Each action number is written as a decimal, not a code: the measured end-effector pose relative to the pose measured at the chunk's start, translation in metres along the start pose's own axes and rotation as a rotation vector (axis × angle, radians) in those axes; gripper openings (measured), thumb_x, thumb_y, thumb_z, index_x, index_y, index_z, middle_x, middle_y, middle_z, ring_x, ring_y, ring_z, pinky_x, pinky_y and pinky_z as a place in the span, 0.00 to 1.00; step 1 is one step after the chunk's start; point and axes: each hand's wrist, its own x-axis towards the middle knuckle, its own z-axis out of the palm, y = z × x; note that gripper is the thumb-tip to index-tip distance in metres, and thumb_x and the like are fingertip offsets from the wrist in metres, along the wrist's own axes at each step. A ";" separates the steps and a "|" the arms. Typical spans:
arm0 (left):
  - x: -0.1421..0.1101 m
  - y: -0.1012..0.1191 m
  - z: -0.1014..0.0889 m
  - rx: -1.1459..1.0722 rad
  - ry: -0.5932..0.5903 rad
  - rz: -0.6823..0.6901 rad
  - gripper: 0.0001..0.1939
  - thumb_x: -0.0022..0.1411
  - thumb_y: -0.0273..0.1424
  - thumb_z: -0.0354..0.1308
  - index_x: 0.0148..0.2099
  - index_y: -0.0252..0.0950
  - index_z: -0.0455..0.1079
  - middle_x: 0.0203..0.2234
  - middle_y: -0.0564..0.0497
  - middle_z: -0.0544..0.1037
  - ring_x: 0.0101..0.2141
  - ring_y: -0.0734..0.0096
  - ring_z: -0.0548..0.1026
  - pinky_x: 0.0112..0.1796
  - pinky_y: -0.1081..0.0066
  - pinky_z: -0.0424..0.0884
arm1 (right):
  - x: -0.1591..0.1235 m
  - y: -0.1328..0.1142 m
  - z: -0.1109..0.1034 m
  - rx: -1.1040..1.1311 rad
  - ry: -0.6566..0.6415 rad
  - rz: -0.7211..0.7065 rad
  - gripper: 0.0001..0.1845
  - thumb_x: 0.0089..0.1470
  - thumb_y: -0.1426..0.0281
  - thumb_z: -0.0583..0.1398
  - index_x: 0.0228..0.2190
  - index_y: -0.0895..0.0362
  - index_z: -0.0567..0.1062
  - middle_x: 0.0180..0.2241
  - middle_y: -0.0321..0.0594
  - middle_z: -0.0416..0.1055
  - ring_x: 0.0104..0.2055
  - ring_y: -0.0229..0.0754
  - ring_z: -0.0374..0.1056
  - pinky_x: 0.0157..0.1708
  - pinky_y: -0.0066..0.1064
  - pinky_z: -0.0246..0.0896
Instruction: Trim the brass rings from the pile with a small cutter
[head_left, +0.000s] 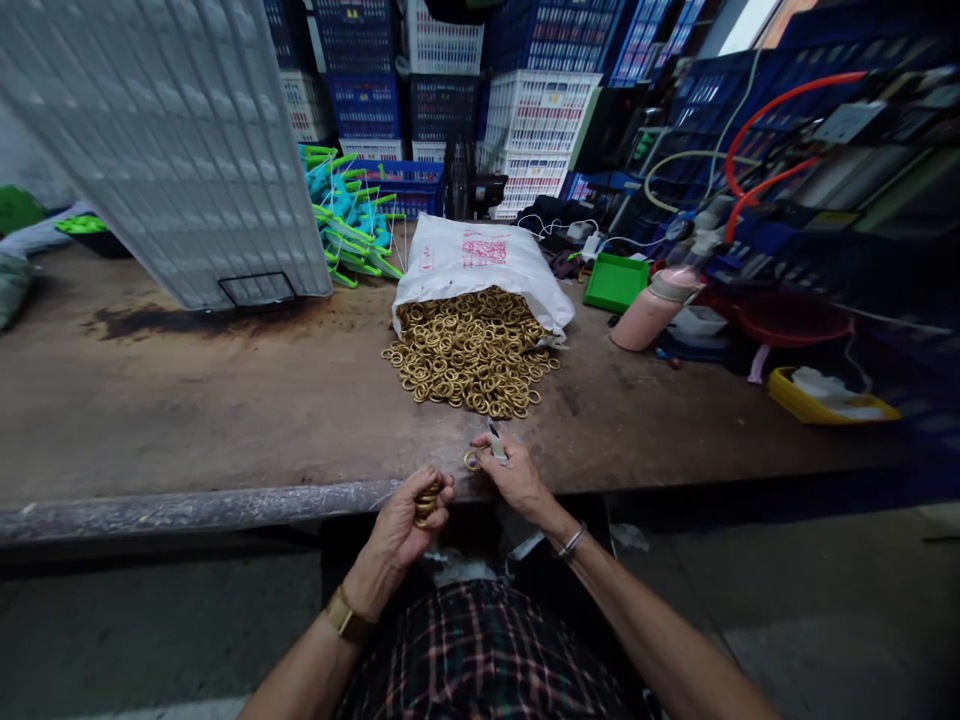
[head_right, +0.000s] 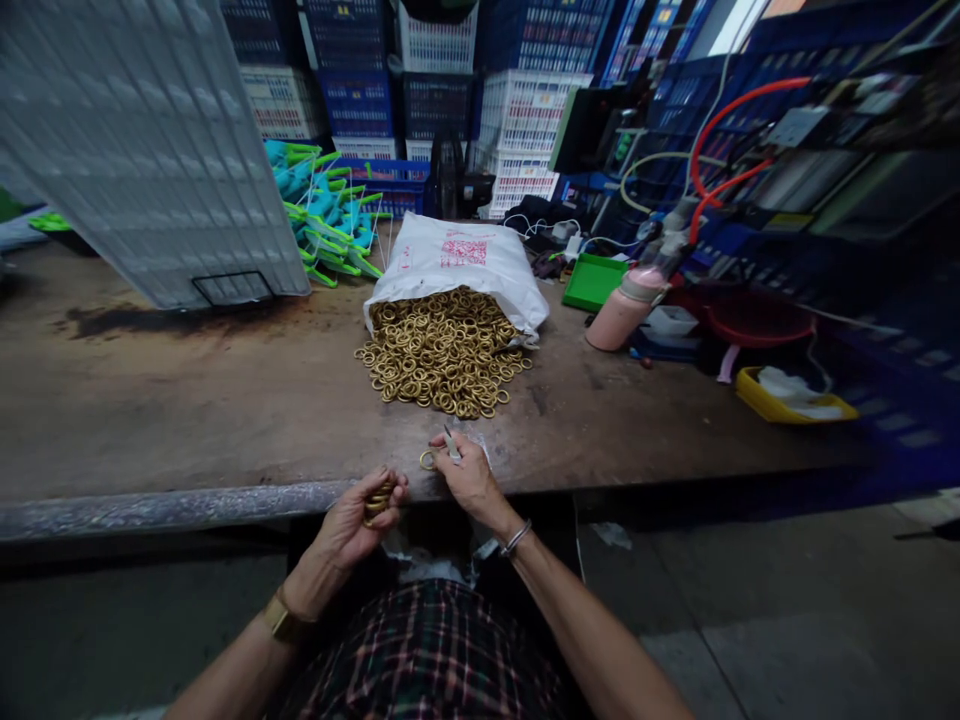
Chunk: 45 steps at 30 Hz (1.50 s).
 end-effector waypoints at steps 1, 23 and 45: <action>0.000 -0.001 0.000 0.044 0.007 0.022 0.10 0.46 0.29 0.62 0.28 0.31 0.64 0.24 0.51 0.69 0.22 0.82 0.67 0.14 0.86 0.50 | -0.002 -0.002 0.001 0.003 -0.007 -0.024 0.11 0.48 0.64 0.54 0.31 0.58 0.70 0.26 0.34 0.67 0.28 0.36 0.62 0.29 0.26 0.56; -0.023 -0.018 0.005 0.913 0.051 0.692 0.11 0.54 0.37 0.55 0.30 0.34 0.71 0.20 0.54 0.70 0.23 0.76 0.66 0.26 0.77 0.62 | -0.034 -0.028 0.014 -0.162 -0.212 -0.077 0.16 0.55 0.61 0.50 0.20 0.57 0.61 0.18 0.29 0.54 0.22 0.32 0.50 0.22 0.24 0.45; -0.025 -0.013 0.002 0.589 -0.116 0.268 0.16 0.54 0.44 0.54 0.32 0.34 0.61 0.19 0.58 0.65 0.15 0.84 0.60 0.15 0.81 0.54 | -0.040 -0.036 0.015 -0.075 -0.204 -0.027 0.16 0.55 0.61 0.50 0.25 0.58 0.67 0.21 0.31 0.61 0.25 0.33 0.56 0.26 0.24 0.50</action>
